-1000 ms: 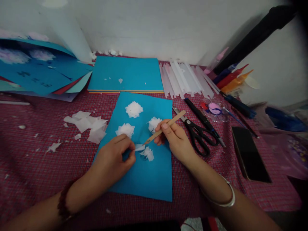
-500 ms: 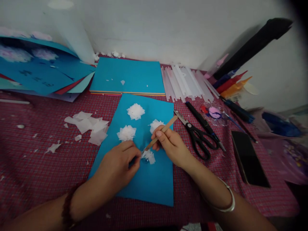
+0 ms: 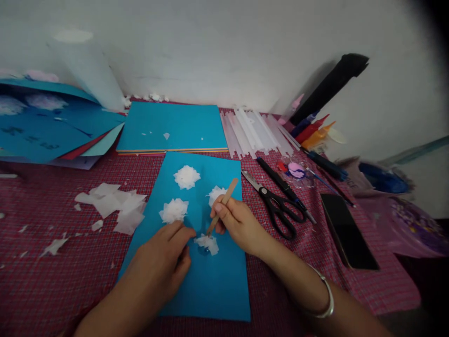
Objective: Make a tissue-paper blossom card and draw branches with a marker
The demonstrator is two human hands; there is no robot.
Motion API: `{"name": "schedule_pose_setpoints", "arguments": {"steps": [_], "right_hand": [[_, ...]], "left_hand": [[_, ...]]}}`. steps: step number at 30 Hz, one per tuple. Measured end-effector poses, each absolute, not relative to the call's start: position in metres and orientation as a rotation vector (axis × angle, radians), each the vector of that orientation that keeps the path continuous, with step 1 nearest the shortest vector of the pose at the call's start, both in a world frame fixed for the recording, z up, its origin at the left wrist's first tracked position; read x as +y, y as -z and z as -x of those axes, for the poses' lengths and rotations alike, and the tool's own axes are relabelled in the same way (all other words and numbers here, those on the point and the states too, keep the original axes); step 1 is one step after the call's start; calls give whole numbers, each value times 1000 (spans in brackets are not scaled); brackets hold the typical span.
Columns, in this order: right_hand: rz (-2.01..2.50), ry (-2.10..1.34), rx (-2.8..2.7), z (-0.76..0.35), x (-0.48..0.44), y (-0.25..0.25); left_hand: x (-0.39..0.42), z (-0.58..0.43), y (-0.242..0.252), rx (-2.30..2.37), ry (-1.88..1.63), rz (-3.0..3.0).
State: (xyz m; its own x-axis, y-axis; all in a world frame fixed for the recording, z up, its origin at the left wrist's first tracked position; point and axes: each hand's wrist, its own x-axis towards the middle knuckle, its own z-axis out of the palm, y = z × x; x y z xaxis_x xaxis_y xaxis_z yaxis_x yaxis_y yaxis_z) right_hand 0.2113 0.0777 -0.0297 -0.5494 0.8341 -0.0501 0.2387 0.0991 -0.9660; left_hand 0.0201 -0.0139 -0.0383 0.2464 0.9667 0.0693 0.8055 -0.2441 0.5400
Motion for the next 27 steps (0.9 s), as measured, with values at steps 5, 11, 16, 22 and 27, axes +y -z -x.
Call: {"name": "schedule_pose_setpoints", "arguments": {"steps": [5,11,16,22,27], "right_hand": [[1063,-1470,-1883,-211,78,31],[1048,-1519,-1852,-213,79,31],[1080,-1573,-1604,-212,77,34],[1046,-1549,-1393,-211,71,27],[921,-1557,-1392,-213,68,22]], "left_hand": [[-13,-21,36,1600,-576,-2156],[-6,-22,34,1609,-516,-2061],[-4,-23,33,1602,-496,-2089],[-6,-25,28,1653,-474,-2151],[-5,-14,24,1607,-518,-2109]]}}
